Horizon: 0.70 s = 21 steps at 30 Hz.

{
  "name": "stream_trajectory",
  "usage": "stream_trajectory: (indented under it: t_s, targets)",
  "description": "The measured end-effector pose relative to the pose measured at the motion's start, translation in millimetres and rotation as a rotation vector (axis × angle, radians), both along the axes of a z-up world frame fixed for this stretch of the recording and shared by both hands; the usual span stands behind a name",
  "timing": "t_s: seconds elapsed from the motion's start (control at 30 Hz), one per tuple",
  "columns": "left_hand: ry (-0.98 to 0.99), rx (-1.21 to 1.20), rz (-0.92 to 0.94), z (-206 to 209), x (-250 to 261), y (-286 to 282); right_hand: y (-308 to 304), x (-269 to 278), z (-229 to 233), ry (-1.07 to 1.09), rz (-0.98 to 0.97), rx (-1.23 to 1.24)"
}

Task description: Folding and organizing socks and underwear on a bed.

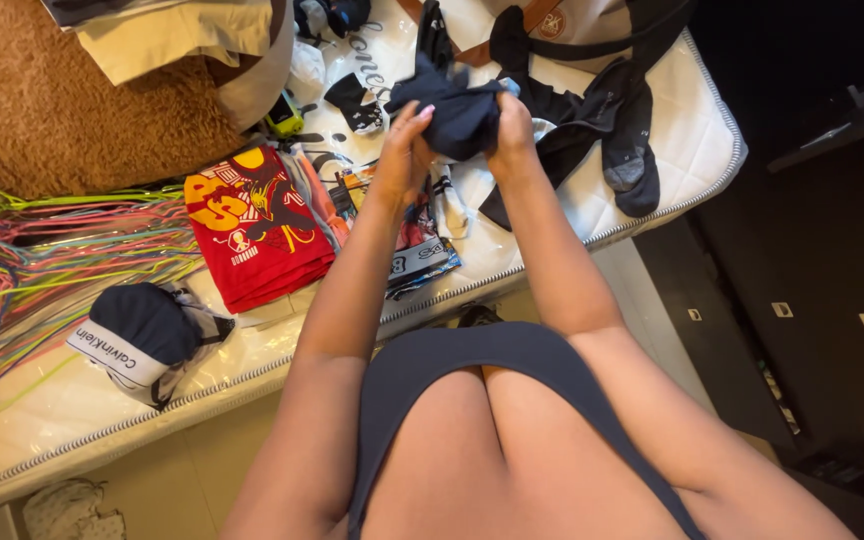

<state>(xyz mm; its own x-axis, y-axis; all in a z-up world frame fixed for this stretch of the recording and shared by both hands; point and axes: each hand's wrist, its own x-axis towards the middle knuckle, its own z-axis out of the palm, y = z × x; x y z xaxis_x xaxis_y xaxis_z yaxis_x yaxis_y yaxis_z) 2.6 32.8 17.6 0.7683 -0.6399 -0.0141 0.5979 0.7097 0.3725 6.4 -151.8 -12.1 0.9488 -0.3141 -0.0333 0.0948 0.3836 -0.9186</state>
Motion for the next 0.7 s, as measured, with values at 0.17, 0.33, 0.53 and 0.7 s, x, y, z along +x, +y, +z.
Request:
stream_trajectory:
  t_s: [0.17, 0.33, 0.53, 0.7]
  targets:
    - [-0.061, 0.238, 0.300, -12, 3, -7, 10, -12, 24, -0.024, 0.266, 0.523]
    - [0.009, 0.046, 0.272, -13, 9, -6, 15, -3, -10, 0.049, 0.120, 0.162]
    - [-0.016, 0.023, 0.245, -34, 38, -24, 4, 15, 8, 0.005, 0.173, 0.555]
    - [-0.057, 0.171, 0.389, -23, 34, -32, -16, 34, -3, 0.116, 0.370, 0.501]
